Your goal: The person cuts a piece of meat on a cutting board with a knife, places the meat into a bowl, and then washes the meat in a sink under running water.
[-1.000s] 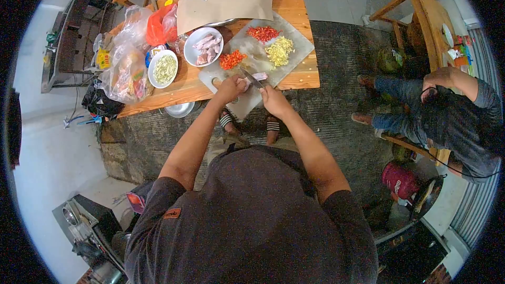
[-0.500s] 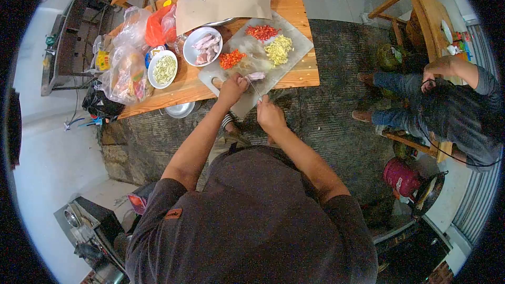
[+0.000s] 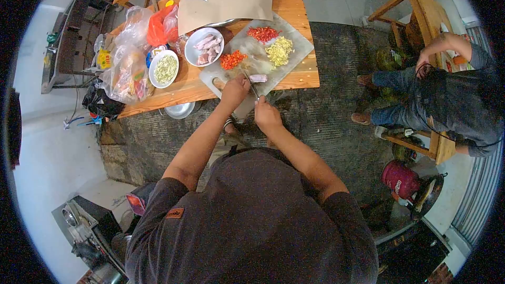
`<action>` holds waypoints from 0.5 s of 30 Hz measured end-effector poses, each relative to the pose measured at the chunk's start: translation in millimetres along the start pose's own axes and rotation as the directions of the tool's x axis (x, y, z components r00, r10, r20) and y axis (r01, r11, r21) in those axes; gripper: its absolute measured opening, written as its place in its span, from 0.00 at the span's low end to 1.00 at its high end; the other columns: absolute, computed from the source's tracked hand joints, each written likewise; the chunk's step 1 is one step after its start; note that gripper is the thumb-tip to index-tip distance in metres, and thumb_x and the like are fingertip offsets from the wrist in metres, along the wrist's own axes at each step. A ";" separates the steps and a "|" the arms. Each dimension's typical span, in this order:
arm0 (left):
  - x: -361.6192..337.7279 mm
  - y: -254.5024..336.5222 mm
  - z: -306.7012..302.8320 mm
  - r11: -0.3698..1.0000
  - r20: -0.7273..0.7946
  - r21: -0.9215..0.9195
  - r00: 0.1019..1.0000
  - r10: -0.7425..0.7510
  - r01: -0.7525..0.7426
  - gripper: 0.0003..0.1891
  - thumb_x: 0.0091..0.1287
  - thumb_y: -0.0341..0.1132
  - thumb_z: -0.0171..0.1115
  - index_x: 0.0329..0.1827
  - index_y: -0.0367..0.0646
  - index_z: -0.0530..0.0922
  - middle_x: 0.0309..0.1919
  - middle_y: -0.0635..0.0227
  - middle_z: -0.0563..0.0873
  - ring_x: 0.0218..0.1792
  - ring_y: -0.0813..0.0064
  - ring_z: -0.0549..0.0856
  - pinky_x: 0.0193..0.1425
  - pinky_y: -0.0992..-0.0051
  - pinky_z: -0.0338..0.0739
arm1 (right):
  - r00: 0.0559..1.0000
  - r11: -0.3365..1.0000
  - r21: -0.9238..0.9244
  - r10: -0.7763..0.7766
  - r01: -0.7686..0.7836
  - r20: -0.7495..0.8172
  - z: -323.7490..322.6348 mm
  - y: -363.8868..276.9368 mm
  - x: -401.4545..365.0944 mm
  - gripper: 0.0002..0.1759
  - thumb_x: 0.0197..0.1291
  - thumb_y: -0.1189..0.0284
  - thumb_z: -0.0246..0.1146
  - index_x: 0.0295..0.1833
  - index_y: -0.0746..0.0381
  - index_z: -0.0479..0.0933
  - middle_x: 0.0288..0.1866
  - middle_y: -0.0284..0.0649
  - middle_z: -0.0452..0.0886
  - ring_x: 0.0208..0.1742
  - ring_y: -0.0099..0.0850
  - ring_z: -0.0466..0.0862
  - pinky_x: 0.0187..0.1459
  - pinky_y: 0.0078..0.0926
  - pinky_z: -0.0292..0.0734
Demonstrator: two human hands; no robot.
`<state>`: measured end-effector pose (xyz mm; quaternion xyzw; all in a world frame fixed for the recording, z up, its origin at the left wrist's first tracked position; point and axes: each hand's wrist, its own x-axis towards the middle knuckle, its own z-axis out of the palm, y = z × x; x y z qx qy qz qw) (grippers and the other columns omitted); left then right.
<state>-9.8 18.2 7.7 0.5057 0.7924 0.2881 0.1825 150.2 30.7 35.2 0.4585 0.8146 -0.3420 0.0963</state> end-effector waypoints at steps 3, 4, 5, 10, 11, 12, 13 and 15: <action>1.3 0.4 0.4 1.000 0.027 0.022 1.000 -0.015 0.015 0.13 0.68 0.40 0.57 0.37 0.36 0.76 0.28 0.42 0.84 0.33 0.41 0.84 0.41 0.48 0.77 | 0.998 0.999 0.040 0.027 -0.029 0.052 -5.6 -5.7 9.1 0.17 0.77 0.62 0.41 0.53 0.67 0.63 0.45 0.62 0.82 0.44 0.59 0.84 0.47 0.54 0.78; 0.1 1.5 -0.2 0.999 0.021 0.034 1.000 -0.019 0.019 0.13 0.67 0.39 0.57 0.37 0.36 0.78 0.29 0.42 0.84 0.33 0.42 0.85 0.40 0.49 0.79 | 0.999 0.999 0.048 0.023 -0.025 0.042 -3.2 -6.2 13.7 0.17 0.77 0.62 0.41 0.53 0.67 0.63 0.45 0.63 0.82 0.44 0.59 0.84 0.47 0.55 0.78; 0.2 2.1 -1.4 0.999 0.014 0.045 1.000 -0.024 0.023 0.12 0.66 0.39 0.58 0.36 0.36 0.79 0.29 0.42 0.85 0.33 0.43 0.85 0.40 0.50 0.80 | 0.999 0.998 0.055 0.018 -0.020 0.031 -1.9 -6.6 17.8 0.18 0.77 0.62 0.41 0.53 0.67 0.63 0.44 0.63 0.82 0.43 0.60 0.84 0.47 0.55 0.78; 7.8 -4.1 -3.1 0.993 0.076 -0.031 0.991 -0.109 0.112 0.14 0.66 0.41 0.58 0.38 0.35 0.79 0.31 0.41 0.84 0.36 0.42 0.85 0.43 0.50 0.79 | 1.000 0.998 0.065 0.010 -0.010 -0.002 3.8 2.3 9.9 0.18 0.77 0.61 0.42 0.54 0.67 0.62 0.42 0.63 0.82 0.43 0.60 0.84 0.47 0.56 0.78; 9.8 -5.8 -2.5 0.989 0.101 -0.042 0.986 -0.135 0.140 0.16 0.66 0.42 0.58 0.39 0.35 0.78 0.32 0.40 0.84 0.38 0.41 0.85 0.45 0.50 0.78 | 1.000 0.998 0.054 0.022 -0.022 0.006 6.1 7.2 2.8 0.19 0.77 0.61 0.42 0.54 0.68 0.62 0.42 0.62 0.82 0.43 0.60 0.84 0.47 0.56 0.78; 9.7 -5.2 -2.1 0.990 0.093 -0.045 0.987 -0.133 0.137 0.16 0.66 0.42 0.58 0.39 0.35 0.78 0.32 0.40 0.84 0.38 0.41 0.85 0.45 0.50 0.78 | 0.999 0.998 0.044 0.034 -0.035 0.016 7.5 10.0 -1.1 0.19 0.77 0.60 0.42 0.54 0.68 0.63 0.41 0.62 0.82 0.43 0.60 0.84 0.47 0.56 0.78; 6.8 -4.0 -0.8 0.990 0.085 -0.032 0.987 -0.134 0.137 0.16 0.66 0.42 0.58 0.39 0.35 0.79 0.32 0.40 0.84 0.38 0.41 0.85 0.44 0.50 0.78 | 0.998 0.996 0.055 0.063 -0.063 0.001 9.3 11.0 -1.1 0.19 0.76 0.60 0.43 0.53 0.68 0.63 0.41 0.62 0.83 0.42 0.61 0.84 0.47 0.56 0.78; 4.4 -1.9 -0.9 0.991 0.071 -0.020 0.989 -0.132 0.134 0.15 0.66 0.42 0.58 0.39 0.35 0.79 0.32 0.40 0.84 0.37 0.41 0.85 0.44 0.49 0.78 | 0.998 0.996 0.075 0.057 -0.057 0.004 5.8 7.8 8.3 0.19 0.76 0.60 0.44 0.52 0.68 0.64 0.40 0.62 0.83 0.43 0.61 0.84 0.47 0.56 0.78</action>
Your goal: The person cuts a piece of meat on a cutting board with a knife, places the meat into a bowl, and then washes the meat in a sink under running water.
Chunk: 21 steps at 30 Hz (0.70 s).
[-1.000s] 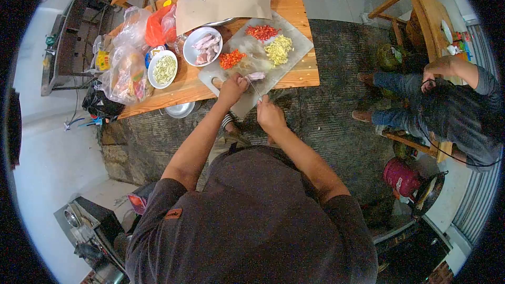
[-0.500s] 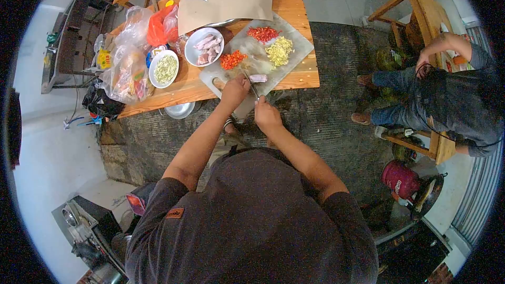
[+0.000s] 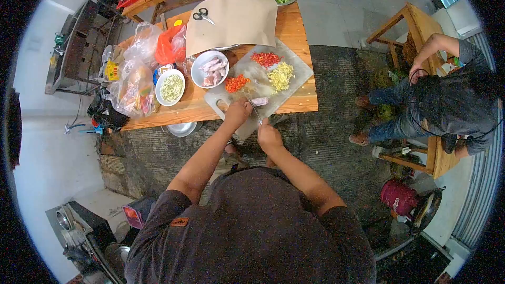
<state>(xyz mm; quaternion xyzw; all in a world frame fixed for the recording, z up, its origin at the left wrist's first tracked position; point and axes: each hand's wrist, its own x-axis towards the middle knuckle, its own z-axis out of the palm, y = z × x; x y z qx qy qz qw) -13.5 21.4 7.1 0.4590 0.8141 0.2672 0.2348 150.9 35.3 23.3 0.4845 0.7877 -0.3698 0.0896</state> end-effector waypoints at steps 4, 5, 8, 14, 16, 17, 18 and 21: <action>0.9 1.6 -0.3 0.998 0.018 -0.037 0.999 -0.045 0.046 0.15 0.66 0.42 0.58 0.39 0.35 0.79 0.32 0.41 0.85 0.38 0.41 0.85 0.44 0.49 0.79 | 0.997 0.997 0.049 -0.049 0.051 -0.051 -8.2 -19.7 16.8 0.19 0.75 0.61 0.45 0.53 0.68 0.64 0.40 0.63 0.83 0.43 0.62 0.84 0.47 0.58 0.77; 3.0 0.9 -0.5 0.998 0.032 -0.018 0.998 -0.060 0.060 0.15 0.67 0.42 0.58 0.39 0.36 0.80 0.33 0.42 0.85 0.39 0.42 0.86 0.46 0.49 0.80 | 0.997 0.997 0.051 -0.056 0.059 -0.057 -10.1 -20.7 14.9 0.19 0.75 0.61 0.45 0.53 0.68 0.64 0.40 0.63 0.83 0.43 0.62 0.84 0.47 0.58 0.77; 4.9 -0.7 -0.1 0.999 0.009 0.013 0.999 -0.039 0.039 0.15 0.67 0.42 0.57 0.39 0.36 0.79 0.33 0.42 0.85 0.38 0.42 0.86 0.45 0.49 0.80 | 0.999 1.000 -0.007 0.013 -0.013 0.038 -10.6 -9.2 -7.8 0.20 0.75 0.62 0.45 0.58 0.69 0.64 0.42 0.63 0.83 0.45 0.63 0.83 0.48 0.57 0.76; -4.6 -1.2 9.7 1.000 -0.060 0.013 0.998 0.023 -0.022 0.14 0.67 0.42 0.58 0.41 0.38 0.78 0.30 0.42 0.84 0.36 0.41 0.84 0.42 0.48 0.77 | 0.998 0.999 0.006 -0.052 0.052 -0.047 -6.4 -12.7 9.6 0.17 0.73 0.64 0.47 0.53 0.70 0.64 0.37 0.64 0.83 0.41 0.62 0.84 0.46 0.58 0.78; -5.9 2.5 6.9 1.000 -0.058 0.001 0.998 0.007 -0.007 0.13 0.67 0.42 0.58 0.41 0.39 0.78 0.30 0.43 0.84 0.36 0.42 0.84 0.41 0.48 0.77 | 0.999 0.999 -0.010 -0.052 0.052 -0.009 -14.1 -14.6 4.2 0.18 0.74 0.64 0.45 0.53 0.71 0.65 0.39 0.63 0.83 0.43 0.61 0.84 0.47 0.56 0.78; -6.8 4.4 3.8 1.000 -0.064 -0.011 0.998 0.000 -0.001 0.13 0.67 0.41 0.58 0.40 0.39 0.78 0.29 0.44 0.84 0.36 0.42 0.84 0.41 0.48 0.77 | 0.998 0.998 -0.028 -0.057 0.057 0.020 -18.2 -16.8 2.7 0.20 0.76 0.64 0.43 0.54 0.72 0.67 0.42 0.63 0.83 0.45 0.59 0.84 0.48 0.54 0.79; -6.4 3.6 4.5 1.000 -0.077 -0.007 0.997 -0.008 0.008 0.13 0.67 0.41 0.58 0.40 0.39 0.78 0.29 0.44 0.84 0.36 0.42 0.84 0.41 0.48 0.77 | 0.997 0.997 -0.031 -0.072 0.072 0.025 -16.2 -12.8 1.0 0.20 0.76 0.64 0.43 0.54 0.72 0.67 0.42 0.63 0.83 0.45 0.59 0.84 0.48 0.54 0.79; -12.9 5.5 10.7 0.997 -0.092 -0.017 0.993 -0.073 0.071 0.12 0.68 0.41 0.59 0.42 0.39 0.78 0.29 0.44 0.84 0.36 0.42 0.85 0.41 0.49 0.77 | 0.998 0.999 -0.050 0.005 -0.002 0.058 -11.9 4.2 -6.8 0.18 0.75 0.65 0.46 0.54 0.72 0.66 0.40 0.60 0.84 0.43 0.59 0.85 0.47 0.54 0.79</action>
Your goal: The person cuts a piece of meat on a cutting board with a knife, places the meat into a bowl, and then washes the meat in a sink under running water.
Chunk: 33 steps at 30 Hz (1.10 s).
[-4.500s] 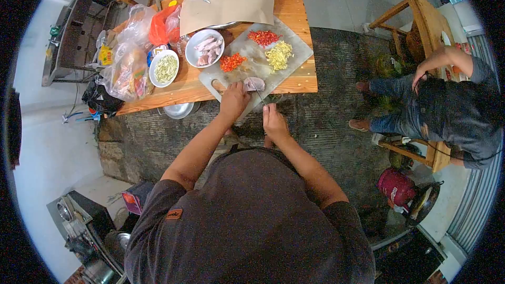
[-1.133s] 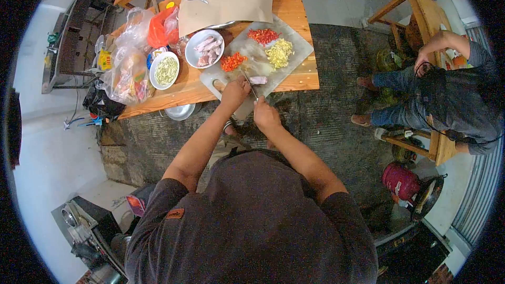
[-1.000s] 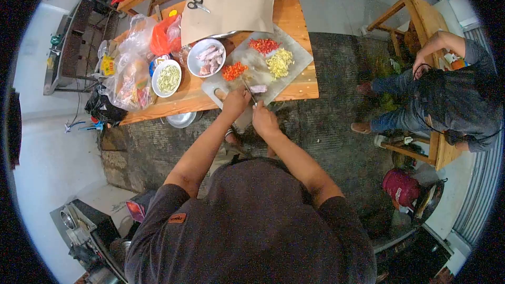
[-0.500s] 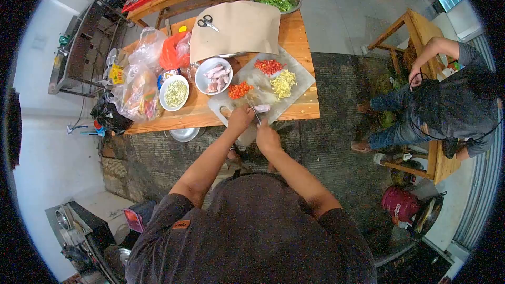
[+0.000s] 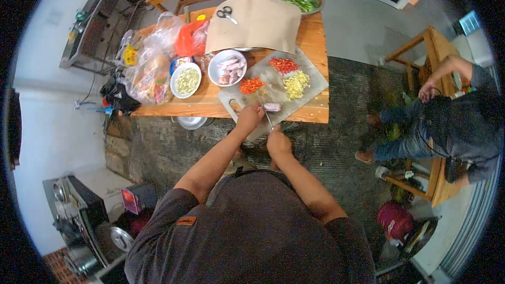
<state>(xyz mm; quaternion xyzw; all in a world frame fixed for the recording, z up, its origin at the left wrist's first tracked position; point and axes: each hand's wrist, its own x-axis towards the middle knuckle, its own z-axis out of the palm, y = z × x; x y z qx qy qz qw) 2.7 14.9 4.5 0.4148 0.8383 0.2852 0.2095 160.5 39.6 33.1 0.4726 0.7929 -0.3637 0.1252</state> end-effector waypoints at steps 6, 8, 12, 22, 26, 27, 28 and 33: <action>0.6 6.2 -2.4 0.995 -0.027 0.093 0.999 -0.031 0.033 0.14 0.68 0.42 0.60 0.43 0.38 0.78 0.31 0.47 0.86 0.36 0.46 0.86 0.42 0.51 0.80 | 0.997 0.996 -0.043 -0.077 0.077 -0.017 -6.3 -5.4 1.7 0.17 0.73 0.66 0.49 0.53 0.72 0.65 0.36 0.61 0.83 0.39 0.58 0.85 0.43 0.54 0.80; -2.1 8.4 -2.4 0.996 -0.036 0.084 0.999 -0.041 0.044 0.15 0.68 0.43 0.59 0.43 0.38 0.77 0.32 0.46 0.86 0.36 0.45 0.86 0.42 0.51 0.80 | 0.994 0.994 -0.018 -0.109 0.109 -0.029 -9.7 2.6 -0.8 0.17 0.74 0.65 0.48 0.52 0.71 0.64 0.37 0.62 0.83 0.40 0.59 0.84 0.44 0.54 0.79; -2.2 5.8 -1.6 0.997 -0.029 0.061 0.999 -0.043 0.045 0.16 0.69 0.44 0.57 0.43 0.37 0.77 0.33 0.45 0.86 0.37 0.45 0.86 0.42 0.50 0.79 | 0.983 0.988 0.011 -0.154 0.156 -0.099 -7.8 19.8 -6.7 0.19 0.74 0.62 0.48 0.51 0.71 0.64 0.37 0.65 0.82 0.40 0.65 0.82 0.46 0.59 0.77; -1.3 -2.5 -1.1 0.999 -0.030 0.023 0.999 -0.027 0.027 0.19 0.68 0.46 0.57 0.45 0.36 0.77 0.34 0.44 0.86 0.39 0.44 0.86 0.44 0.51 0.79 | 0.996 0.999 -0.037 -0.019 0.016 -0.086 -24.9 6.7 -20.2 0.21 0.74 0.58 0.48 0.54 0.69 0.64 0.40 0.65 0.82 0.45 0.64 0.82 0.49 0.58 0.76; 0.3 -8.5 -4.3 0.994 0.071 -0.072 0.994 -0.077 0.082 0.20 0.66 0.46 0.60 0.46 0.35 0.78 0.38 0.43 0.86 0.44 0.45 0.86 0.49 0.52 0.80 | 0.996 1.000 -0.009 -0.026 0.026 -0.089 -25.8 7.4 -23.3 0.20 0.74 0.57 0.48 0.50 0.66 0.63 0.42 0.67 0.81 0.45 0.67 0.80 0.48 0.61 0.73; 0.7 -9.8 -4.5 0.995 0.061 -0.067 0.996 -0.069 0.073 0.21 0.66 0.47 0.60 0.46 0.34 0.78 0.39 0.42 0.86 0.45 0.44 0.86 0.50 0.51 0.79 | 0.992 0.998 0.021 -0.050 0.053 -0.117 -25.5 7.5 -24.5 0.20 0.74 0.57 0.50 0.49 0.66 0.64 0.40 0.66 0.81 0.44 0.66 0.80 0.46 0.60 0.73; -0.2 -10.0 -6.3 0.996 0.050 -0.060 0.997 -0.061 0.064 0.21 0.66 0.47 0.59 0.46 0.34 0.78 0.39 0.41 0.86 0.46 0.44 0.85 0.51 0.51 0.79 | 0.986 0.995 0.049 -0.073 0.081 -0.147 -25.9 7.4 -25.6 0.20 0.73 0.56 0.51 0.48 0.66 0.64 0.38 0.65 0.81 0.43 0.66 0.81 0.45 0.59 0.73; -7.0 -8.7 -19.8 0.977 0.129 -0.178 0.987 -0.097 0.120 0.23 0.67 0.49 0.58 0.48 0.33 0.79 0.41 0.39 0.85 0.47 0.43 0.85 0.53 0.51 0.78 | 0.949 0.984 0.138 -0.062 0.109 -0.310 -24.2 14.6 -25.5 0.22 0.69 0.56 0.58 0.45 0.68 0.69 0.32 0.60 0.82 0.36 0.63 0.82 0.40 0.56 0.75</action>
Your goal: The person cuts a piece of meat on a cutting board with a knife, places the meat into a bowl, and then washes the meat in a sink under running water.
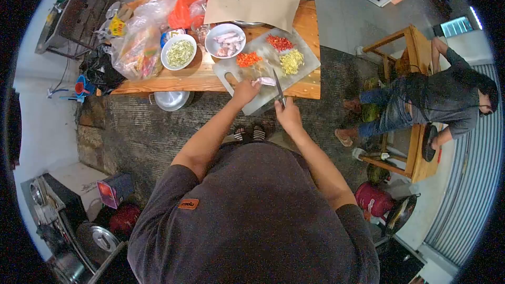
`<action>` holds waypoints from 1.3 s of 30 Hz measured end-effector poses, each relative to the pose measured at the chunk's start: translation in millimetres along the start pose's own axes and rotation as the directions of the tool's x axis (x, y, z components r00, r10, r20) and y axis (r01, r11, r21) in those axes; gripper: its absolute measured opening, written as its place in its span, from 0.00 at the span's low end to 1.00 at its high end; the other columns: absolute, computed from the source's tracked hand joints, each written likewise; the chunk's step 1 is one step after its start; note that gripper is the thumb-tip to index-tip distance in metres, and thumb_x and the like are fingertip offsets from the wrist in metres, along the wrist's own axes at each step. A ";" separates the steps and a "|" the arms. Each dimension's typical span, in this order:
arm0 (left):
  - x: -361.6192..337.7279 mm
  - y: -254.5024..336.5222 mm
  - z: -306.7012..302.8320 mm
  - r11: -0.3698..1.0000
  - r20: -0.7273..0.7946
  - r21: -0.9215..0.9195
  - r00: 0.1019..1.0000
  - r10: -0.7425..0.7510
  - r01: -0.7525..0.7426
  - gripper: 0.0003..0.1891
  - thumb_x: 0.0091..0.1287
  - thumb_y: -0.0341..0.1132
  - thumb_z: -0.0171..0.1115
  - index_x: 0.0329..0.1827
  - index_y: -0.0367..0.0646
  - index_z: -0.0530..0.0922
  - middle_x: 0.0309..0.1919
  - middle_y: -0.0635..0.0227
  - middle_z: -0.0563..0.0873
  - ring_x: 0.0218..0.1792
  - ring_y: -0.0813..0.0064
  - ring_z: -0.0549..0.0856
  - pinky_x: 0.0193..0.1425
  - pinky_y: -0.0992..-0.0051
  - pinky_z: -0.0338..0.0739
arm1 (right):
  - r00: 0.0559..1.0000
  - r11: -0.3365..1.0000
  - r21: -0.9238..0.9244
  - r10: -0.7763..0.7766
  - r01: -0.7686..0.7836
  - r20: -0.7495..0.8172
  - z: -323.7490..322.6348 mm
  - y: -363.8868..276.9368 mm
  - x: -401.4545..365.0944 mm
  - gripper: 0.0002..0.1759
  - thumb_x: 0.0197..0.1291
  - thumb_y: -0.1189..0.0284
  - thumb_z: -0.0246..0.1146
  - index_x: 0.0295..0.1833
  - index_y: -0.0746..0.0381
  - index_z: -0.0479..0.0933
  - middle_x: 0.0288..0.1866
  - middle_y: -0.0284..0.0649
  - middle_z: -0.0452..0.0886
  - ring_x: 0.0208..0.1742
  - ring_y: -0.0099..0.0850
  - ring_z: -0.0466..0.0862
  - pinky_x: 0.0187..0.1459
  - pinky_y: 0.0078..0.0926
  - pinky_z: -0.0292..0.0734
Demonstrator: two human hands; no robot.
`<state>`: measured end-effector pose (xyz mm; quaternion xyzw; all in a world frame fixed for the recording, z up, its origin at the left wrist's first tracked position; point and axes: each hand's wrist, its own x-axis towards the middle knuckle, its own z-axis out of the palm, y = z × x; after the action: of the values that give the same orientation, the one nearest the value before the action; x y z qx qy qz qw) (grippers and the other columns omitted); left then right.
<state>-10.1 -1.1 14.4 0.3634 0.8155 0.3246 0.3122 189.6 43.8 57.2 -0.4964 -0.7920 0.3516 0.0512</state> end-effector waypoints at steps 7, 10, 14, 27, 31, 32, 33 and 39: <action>1.5 -33.6 9.9 0.983 -0.028 -0.184 0.999 -0.020 0.014 0.23 0.67 0.48 0.61 0.49 0.33 0.78 0.40 0.42 0.86 0.45 0.47 0.86 0.51 0.57 0.79 | 0.976 0.917 0.332 0.211 -0.219 0.061 -0.9 -37.3 17.4 0.24 0.65 0.54 0.67 0.43 0.65 0.70 0.34 0.38 0.80 0.29 0.28 0.88 0.18 0.25 0.75; -3.6 -23.5 -0.6 0.960 -0.055 -0.277 0.998 0.038 -0.052 0.21 0.68 0.46 0.62 0.49 0.33 0.78 0.38 0.44 0.86 0.42 0.52 0.87 0.48 0.62 0.79 | 0.976 0.758 0.616 0.192 -0.216 0.106 10.0 -38.9 41.8 0.24 0.65 0.55 0.68 0.43 0.60 0.63 0.35 0.37 0.77 0.34 0.32 0.89 0.12 0.22 0.66; -28.2 1.2 -15.8 0.948 -0.087 -0.281 0.988 0.130 -0.150 0.21 0.69 0.44 0.63 0.52 0.34 0.75 0.38 0.48 0.86 0.42 0.58 0.87 0.48 0.65 0.79 | 0.981 0.595 0.783 0.165 -0.181 0.101 4.7 -39.0 61.8 0.19 0.65 0.63 0.69 0.42 0.57 0.64 0.33 0.35 0.77 0.31 0.28 0.86 0.14 0.20 0.67; -15.1 7.2 -12.0 0.712 0.155 -0.702 0.974 0.163 -0.008 0.20 0.68 0.30 0.65 0.60 0.34 0.73 0.49 0.65 0.84 0.42 0.79 0.84 0.47 0.78 0.80 | 0.875 0.304 0.838 -0.028 -0.453 0.483 -37.9 -36.6 81.1 0.11 0.63 0.70 0.69 0.39 0.51 0.70 0.29 0.25 0.72 0.25 0.15 0.68 0.18 0.14 0.59; -5.1 -4.7 1.4 0.732 0.077 -0.668 0.966 0.248 -0.135 0.18 0.69 0.30 0.64 0.60 0.36 0.74 0.48 0.66 0.83 0.39 0.79 0.84 0.43 0.77 0.81 | 0.863 0.304 0.831 -0.053 -0.465 0.502 -42.5 -32.6 86.1 0.10 0.64 0.72 0.68 0.38 0.53 0.71 0.28 0.26 0.71 0.22 0.17 0.68 0.16 0.16 0.57; -7.0 -3.7 0.9 0.687 0.074 -0.717 0.967 0.242 -0.117 0.16 0.69 0.30 0.63 0.59 0.37 0.75 0.46 0.68 0.83 0.39 0.80 0.84 0.42 0.77 0.81 | 0.867 0.307 0.832 -0.041 -0.461 0.496 -43.0 -31.9 86.9 0.10 0.64 0.72 0.68 0.38 0.53 0.71 0.28 0.26 0.71 0.22 0.17 0.68 0.16 0.16 0.57; -9.6 2.5 -3.9 0.639 0.072 -0.763 0.969 0.235 -0.098 0.15 0.70 0.30 0.63 0.58 0.38 0.76 0.45 0.69 0.83 0.38 0.81 0.83 0.41 0.77 0.81 | 0.871 0.311 0.833 -0.027 -0.458 0.490 -43.6 -31.7 87.7 0.10 0.64 0.72 0.68 0.38 0.53 0.71 0.28 0.26 0.71 0.22 0.17 0.67 0.16 0.16 0.57; -16.8 25.3 -19.8 0.682 0.247 -0.720 0.965 0.083 0.126 0.14 0.74 0.41 0.60 0.54 0.41 0.77 0.41 0.72 0.82 0.34 0.84 0.81 0.37 0.80 0.81 | 0.883 0.367 0.835 -0.069 -0.410 0.464 -40.3 -22.3 90.5 0.11 0.65 0.72 0.68 0.38 0.54 0.69 0.29 0.26 0.71 0.22 0.17 0.67 0.16 0.16 0.57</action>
<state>-5.9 -7.1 50.0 0.2384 0.5744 0.5684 0.5387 144.8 132.9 76.7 -0.3762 -0.3958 0.8310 0.1060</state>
